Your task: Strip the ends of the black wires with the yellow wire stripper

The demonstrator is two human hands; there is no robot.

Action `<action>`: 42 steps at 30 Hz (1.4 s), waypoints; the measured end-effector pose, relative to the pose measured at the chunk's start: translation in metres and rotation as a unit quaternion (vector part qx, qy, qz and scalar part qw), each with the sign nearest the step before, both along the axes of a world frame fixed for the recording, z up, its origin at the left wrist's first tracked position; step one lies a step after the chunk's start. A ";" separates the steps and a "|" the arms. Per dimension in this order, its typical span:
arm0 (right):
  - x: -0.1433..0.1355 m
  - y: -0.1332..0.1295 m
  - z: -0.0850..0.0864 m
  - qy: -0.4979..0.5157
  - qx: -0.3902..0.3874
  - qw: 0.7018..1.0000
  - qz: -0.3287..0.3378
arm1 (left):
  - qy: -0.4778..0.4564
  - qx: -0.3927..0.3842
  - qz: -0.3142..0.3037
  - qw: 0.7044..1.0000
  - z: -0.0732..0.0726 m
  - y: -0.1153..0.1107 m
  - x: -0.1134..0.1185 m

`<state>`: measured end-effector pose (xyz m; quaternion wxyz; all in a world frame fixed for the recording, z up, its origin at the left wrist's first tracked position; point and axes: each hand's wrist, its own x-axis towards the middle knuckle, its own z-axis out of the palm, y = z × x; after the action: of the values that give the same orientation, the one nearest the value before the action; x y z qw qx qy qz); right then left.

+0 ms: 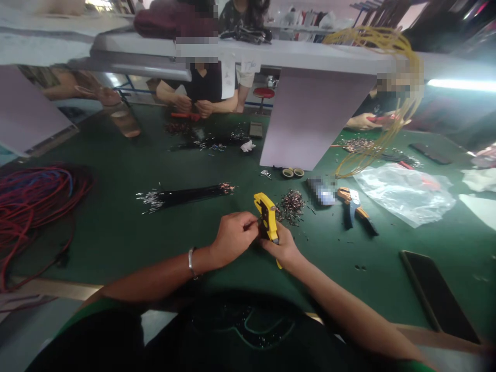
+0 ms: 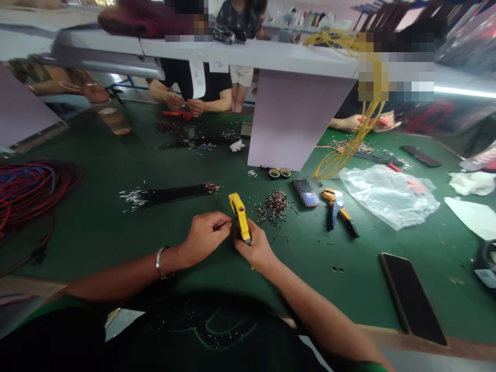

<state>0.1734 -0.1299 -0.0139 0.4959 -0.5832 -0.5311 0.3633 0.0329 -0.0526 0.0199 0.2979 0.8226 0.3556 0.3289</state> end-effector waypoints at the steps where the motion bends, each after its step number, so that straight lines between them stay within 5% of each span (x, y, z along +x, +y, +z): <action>1: 0.000 -0.001 0.001 -0.037 0.010 0.999 -0.007 | -0.008 -0.026 -0.008 1.000 0.002 0.000 -0.001; 8: 0.001 -0.004 0.001 -0.277 0.145 0.948 -0.057 | -0.121 -0.255 -0.061 0.957 0.014 0.002 -0.005; 13: 0.001 -0.007 0.002 -0.342 0.189 0.919 -0.061 | -0.162 -0.356 -0.076 0.917 0.014 0.006 -0.007; 21: 0.000 -0.007 -0.001 -0.309 0.168 0.934 -0.066 | -0.146 -0.325 -0.102 0.929 0.013 0.007 -0.008; 42: 0.002 -0.007 -0.003 -0.382 0.177 0.905 -0.061 | -0.140 -0.349 -0.109 0.920 0.003 0.018 -0.012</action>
<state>0.1758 -0.1373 -0.0172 0.3716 -0.6109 -0.6988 -0.0182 0.0205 -0.0351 0.0227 0.6471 0.6457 0.3106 0.2606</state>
